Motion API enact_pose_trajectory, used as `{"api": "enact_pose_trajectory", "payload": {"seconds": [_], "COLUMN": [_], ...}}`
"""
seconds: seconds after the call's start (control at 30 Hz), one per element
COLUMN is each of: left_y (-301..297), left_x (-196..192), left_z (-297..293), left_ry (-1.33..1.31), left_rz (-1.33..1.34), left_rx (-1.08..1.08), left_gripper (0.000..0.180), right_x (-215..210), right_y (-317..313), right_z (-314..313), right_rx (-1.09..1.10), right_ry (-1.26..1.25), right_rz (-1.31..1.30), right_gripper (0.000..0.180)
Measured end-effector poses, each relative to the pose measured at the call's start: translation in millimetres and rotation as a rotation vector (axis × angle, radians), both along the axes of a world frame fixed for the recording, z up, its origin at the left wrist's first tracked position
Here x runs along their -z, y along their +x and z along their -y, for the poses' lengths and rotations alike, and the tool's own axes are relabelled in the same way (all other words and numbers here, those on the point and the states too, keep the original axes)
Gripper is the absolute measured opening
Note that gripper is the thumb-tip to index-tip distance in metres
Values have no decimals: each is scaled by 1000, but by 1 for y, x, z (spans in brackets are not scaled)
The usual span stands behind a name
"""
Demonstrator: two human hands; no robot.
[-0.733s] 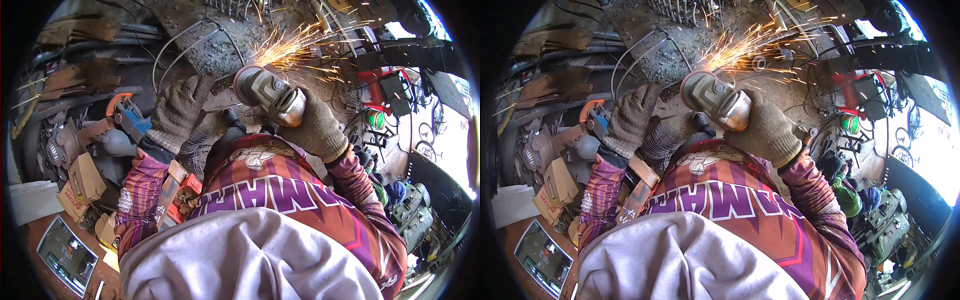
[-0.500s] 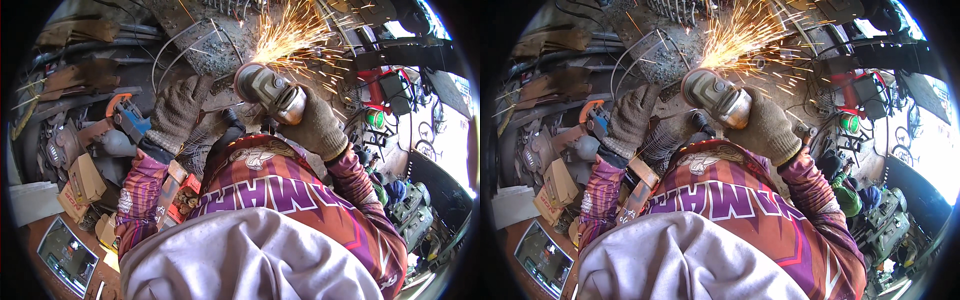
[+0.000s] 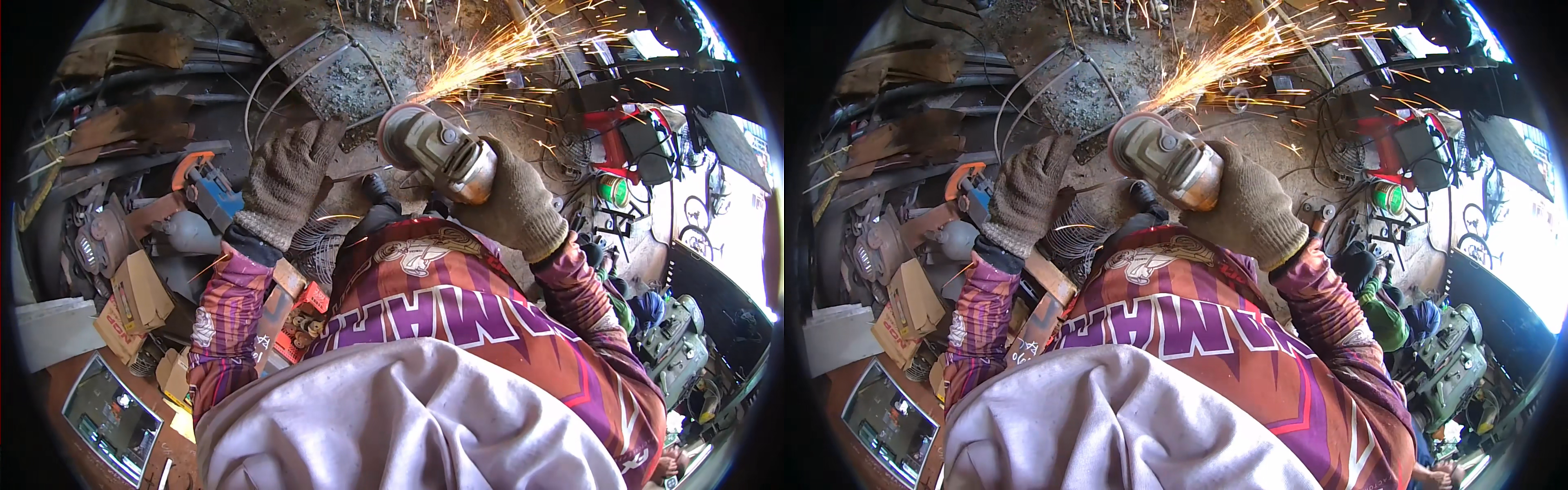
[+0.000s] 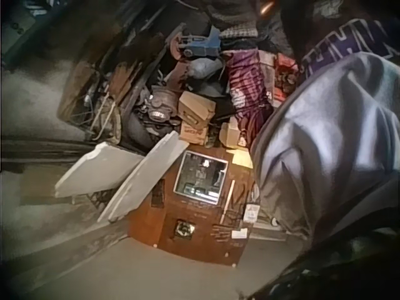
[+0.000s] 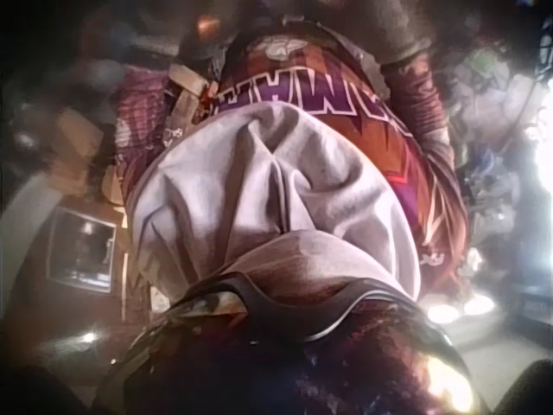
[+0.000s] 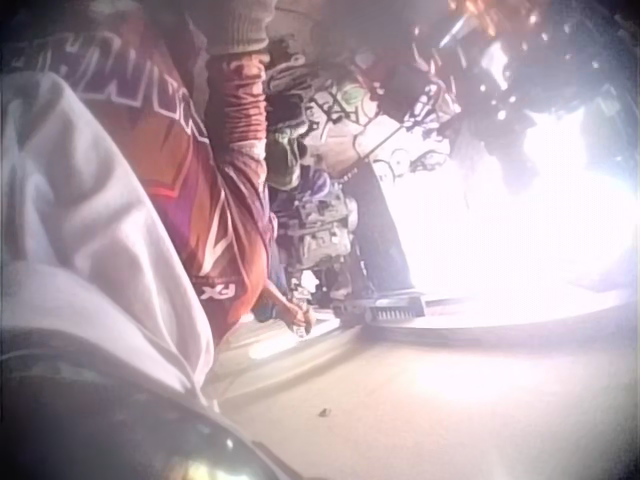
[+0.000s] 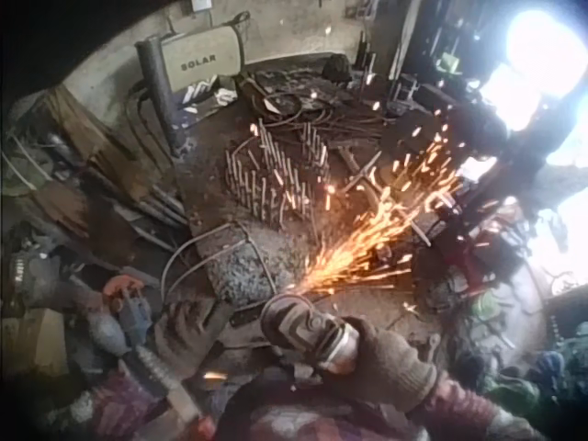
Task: The person uses an angle grinder to smooth the joints of a wire metal structure. They hold the metal piece with a gloved hand and move the rotating disc along the wires, producing sparks upon contact.
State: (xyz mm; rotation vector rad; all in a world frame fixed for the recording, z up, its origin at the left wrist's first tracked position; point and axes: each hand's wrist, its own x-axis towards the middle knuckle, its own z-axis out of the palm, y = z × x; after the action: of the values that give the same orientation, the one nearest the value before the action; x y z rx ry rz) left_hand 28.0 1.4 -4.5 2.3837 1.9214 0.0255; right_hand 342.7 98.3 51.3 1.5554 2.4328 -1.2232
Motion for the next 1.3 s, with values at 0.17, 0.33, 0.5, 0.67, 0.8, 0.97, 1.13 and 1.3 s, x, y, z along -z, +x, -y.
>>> {"api": "enact_pose_trajectory", "payload": {"seconds": [0.17, 0.33, 0.5, 0.67, 0.8, 0.97, 1.13, 1.3], "left_y": [-2, -3, 2, -1, 0, -2, -1, 3], "left_x": [2, 4, -3, 0, -1, 5, 2, -5], "left_z": [-2, -2, -5, -3, -6, -4, -5, -5], "left_ry": [-28, -17, -36, 37, 4, 49, -22, -7], "left_rz": [-50, -45, -3, 14, 52, 51, 23, 48], "left_rx": [-2, 14, -23, 19, 12, 24, 2, -1], "left_gripper": [86, 86, 88, 88, 88, 86, 85, 85], "right_x": [6, -2, -3, 0, -10, -6, -8, -3], "right_y": [1, -6, -6, -5, -7, -7, -6, -3], "right_z": [3, 0, 0, -3, -2, -6, -3, -1], "right_rx": [-45, -49, -47, -36, -43, -57, -19, -26], "right_ry": [111, 28, 25, 18, 23, 0, -2, 17], "right_rz": [-59, -36, -62, -93, -11, -18, -29, -21], "right_gripper": [83, 80, 78, 77, 83, 83, 82, 83]}}
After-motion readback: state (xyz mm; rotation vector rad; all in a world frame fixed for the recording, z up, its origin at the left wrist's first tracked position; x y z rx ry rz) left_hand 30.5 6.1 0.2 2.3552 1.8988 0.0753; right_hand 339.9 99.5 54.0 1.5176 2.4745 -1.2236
